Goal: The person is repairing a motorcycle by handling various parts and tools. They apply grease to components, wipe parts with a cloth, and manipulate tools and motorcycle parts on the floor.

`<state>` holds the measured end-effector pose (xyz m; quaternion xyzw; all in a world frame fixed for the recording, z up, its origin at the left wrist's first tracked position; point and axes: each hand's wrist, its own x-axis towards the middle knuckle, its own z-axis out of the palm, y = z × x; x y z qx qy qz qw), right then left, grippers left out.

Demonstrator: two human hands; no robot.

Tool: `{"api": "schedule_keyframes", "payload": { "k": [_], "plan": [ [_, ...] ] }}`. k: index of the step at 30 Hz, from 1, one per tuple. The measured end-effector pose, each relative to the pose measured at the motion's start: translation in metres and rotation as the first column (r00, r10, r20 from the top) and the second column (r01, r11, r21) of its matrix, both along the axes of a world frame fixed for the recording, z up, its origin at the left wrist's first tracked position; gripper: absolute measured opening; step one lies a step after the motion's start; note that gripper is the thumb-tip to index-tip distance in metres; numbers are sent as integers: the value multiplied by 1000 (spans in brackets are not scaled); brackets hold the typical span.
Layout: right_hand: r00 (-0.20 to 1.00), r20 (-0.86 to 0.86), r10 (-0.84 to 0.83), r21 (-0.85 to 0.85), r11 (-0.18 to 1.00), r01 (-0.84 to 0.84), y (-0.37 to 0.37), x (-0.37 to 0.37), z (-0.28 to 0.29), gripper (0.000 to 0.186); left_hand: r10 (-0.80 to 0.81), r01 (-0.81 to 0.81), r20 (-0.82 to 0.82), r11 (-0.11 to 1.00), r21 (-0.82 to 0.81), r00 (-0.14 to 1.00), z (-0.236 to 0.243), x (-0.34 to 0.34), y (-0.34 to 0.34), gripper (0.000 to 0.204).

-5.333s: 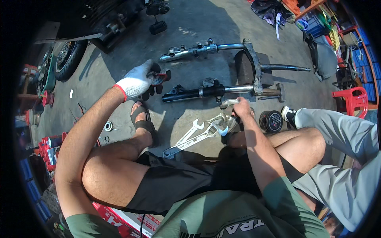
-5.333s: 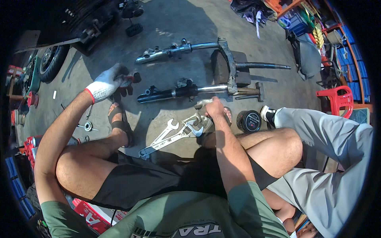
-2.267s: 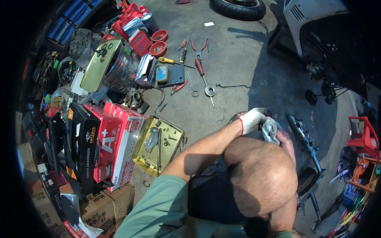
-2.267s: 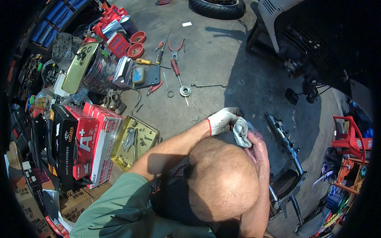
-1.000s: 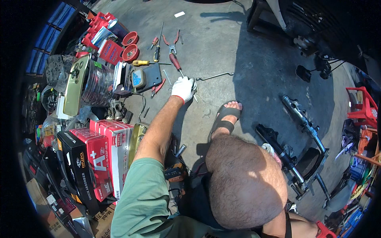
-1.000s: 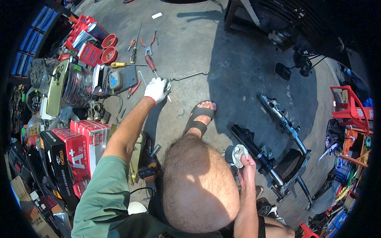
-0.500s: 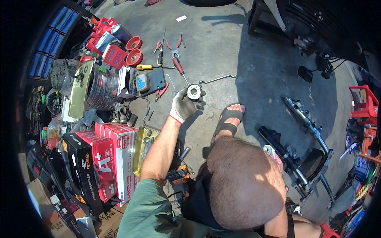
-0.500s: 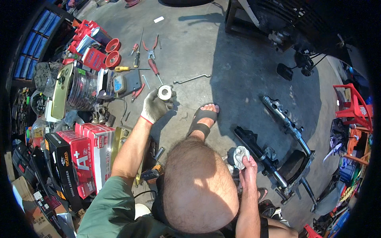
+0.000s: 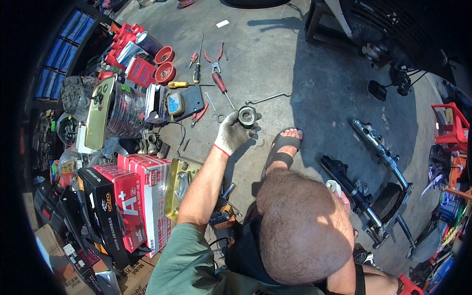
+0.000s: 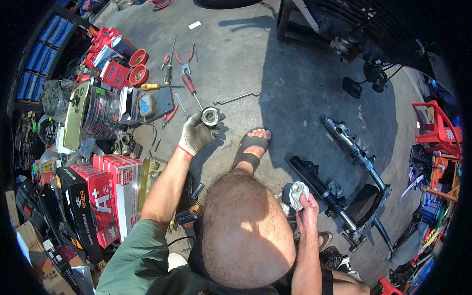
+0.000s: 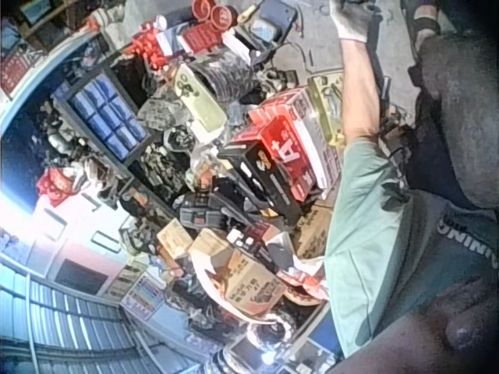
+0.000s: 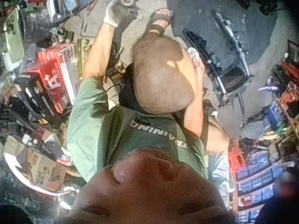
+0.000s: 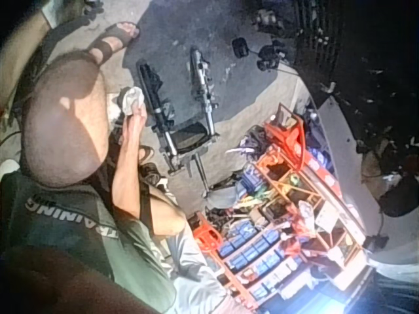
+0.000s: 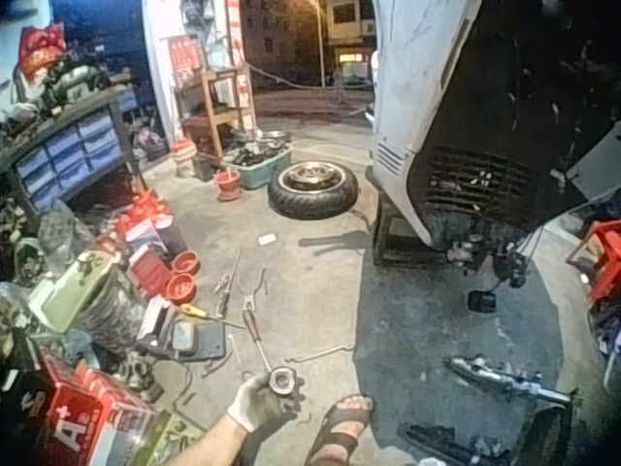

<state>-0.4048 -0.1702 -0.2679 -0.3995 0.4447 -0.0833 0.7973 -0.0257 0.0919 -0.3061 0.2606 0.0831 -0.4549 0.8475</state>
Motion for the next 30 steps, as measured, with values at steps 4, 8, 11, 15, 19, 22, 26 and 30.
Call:
{"api": "schedule_keyframes", "payload": {
  "k": [4,8,11,15,19,22,26,30],
  "plan": [
    [997,-30,72,-98,992,-74,-5,8,-1,32,-25,25,5,999,-28,1000,5,-4,-5,50],
    [969,-176,173,-422,876,-233,-8,61,44,30,-89,92,42,993,-72,995,21,-14,-24,55],
    [928,-260,267,-725,581,-371,-14,107,74,23,-147,153,55,982,-111,988,27,-18,-47,57],
    [878,-256,404,-932,139,-335,-15,161,112,26,-189,184,-38,977,-107,981,58,-30,-83,52],
    [835,-338,434,-941,-160,-297,-20,189,123,31,-263,263,21,954,-147,965,69,-37,-110,54],
    [796,-396,457,-917,-236,-321,-21,197,133,36,-266,265,23,946,-187,964,67,-39,-118,57],
    [741,-505,442,-845,-428,-321,-21,202,136,47,-312,301,-58,943,-140,948,73,-48,-126,51],
    [714,-592,373,-758,-558,-337,-27,208,130,42,-289,291,-37,954,72,957,98,-57,-142,39]
  ]
}}
